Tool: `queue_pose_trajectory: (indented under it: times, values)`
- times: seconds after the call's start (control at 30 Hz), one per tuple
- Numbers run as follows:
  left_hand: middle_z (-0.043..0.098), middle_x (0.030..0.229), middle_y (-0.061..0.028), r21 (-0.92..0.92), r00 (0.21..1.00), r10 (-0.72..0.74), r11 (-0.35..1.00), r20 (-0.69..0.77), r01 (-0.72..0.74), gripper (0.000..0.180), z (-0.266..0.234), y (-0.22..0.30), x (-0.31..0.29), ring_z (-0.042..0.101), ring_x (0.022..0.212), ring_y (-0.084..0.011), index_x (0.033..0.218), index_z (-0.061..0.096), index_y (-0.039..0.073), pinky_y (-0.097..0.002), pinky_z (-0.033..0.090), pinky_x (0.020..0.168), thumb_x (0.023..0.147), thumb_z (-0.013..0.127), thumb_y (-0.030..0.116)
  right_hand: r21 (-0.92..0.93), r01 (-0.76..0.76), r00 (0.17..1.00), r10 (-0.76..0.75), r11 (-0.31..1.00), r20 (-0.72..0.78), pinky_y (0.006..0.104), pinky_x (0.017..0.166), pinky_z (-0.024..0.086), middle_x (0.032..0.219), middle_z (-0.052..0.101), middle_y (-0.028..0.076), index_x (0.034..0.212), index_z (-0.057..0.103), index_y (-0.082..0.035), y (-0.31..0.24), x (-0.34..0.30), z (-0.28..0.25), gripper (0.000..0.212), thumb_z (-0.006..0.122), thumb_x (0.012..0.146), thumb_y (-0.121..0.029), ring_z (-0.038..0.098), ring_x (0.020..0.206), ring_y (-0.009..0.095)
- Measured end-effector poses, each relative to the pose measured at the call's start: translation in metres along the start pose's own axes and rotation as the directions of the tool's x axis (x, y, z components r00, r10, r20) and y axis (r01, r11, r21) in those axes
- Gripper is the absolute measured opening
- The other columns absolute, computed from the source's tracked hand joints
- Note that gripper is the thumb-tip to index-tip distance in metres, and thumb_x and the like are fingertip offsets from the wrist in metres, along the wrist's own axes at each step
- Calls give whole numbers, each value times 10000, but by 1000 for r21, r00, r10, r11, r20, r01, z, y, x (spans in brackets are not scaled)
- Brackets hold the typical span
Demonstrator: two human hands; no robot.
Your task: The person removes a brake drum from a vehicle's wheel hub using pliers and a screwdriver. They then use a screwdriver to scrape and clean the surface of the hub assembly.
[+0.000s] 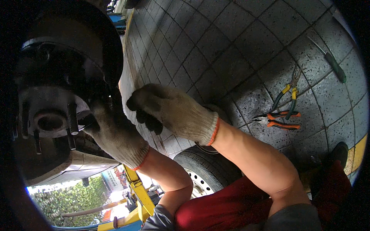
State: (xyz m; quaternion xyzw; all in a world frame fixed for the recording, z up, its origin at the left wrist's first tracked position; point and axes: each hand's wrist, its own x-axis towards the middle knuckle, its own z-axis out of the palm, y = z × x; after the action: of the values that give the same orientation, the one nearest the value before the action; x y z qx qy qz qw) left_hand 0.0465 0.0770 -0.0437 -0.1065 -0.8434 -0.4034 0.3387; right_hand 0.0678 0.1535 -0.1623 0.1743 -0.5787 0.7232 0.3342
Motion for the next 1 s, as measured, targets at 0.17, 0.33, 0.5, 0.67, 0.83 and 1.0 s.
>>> queue_pose_trajectory:
  times: [0.17,0.33,0.5,0.67,0.83,1.0]
  values:
    - [567,1422,-266,35,993,80,996,-82,-77,689,3,-1,-2,658,1202,-331,1457,451,-90,-424,600,977,976,726,320,-761,154,987,-63,630,148,378,973,542,1296,661,102,1236,670,-85,12,-14,-41,341,677,900,-143,637,1152,290]
    - [576,1478,-166,665,945,317,690,78,-286,456,-18,-26,-4,666,1189,-290,1460,562,132,-400,561,1010,1024,646,235,-941,208,974,32,267,225,388,1025,521,1252,648,188,1275,639,-44,43,-25,-161,374,627,905,-101,636,1156,320]
    - [601,1457,-182,535,978,164,819,129,-208,457,5,-23,3,618,1319,-287,1490,540,105,-398,493,1122,1110,436,337,-917,351,748,532,189,396,418,1002,547,1351,624,153,1285,651,-64,9,-34,-260,409,676,927,-260,637,1199,341]
    - [677,1372,-124,346,992,-117,933,44,94,396,20,6,-2,614,1329,-219,1426,611,73,-370,511,1103,1112,436,240,-983,73,328,926,171,185,486,1016,549,1415,576,284,1362,573,-94,-18,-55,-251,644,759,860,-452,604,1280,392]
    - [710,1299,-174,-41,992,-79,996,101,84,417,3,-1,5,664,1236,-252,1338,661,-28,-374,533,1039,1081,553,282,-965,-144,174,965,220,194,497,818,579,933,735,266,1472,506,-139,3,-118,-235,672,651,945,-531,737,911,418]
    - [702,1279,-199,-85,994,69,994,80,-62,500,5,-16,2,699,1102,-271,1304,628,-113,-390,550,991,1027,654,302,-930,-343,305,952,134,25,477,831,570,1026,701,251,1398,539,-112,5,-140,-219,636,730,897,-454,718,954,398]
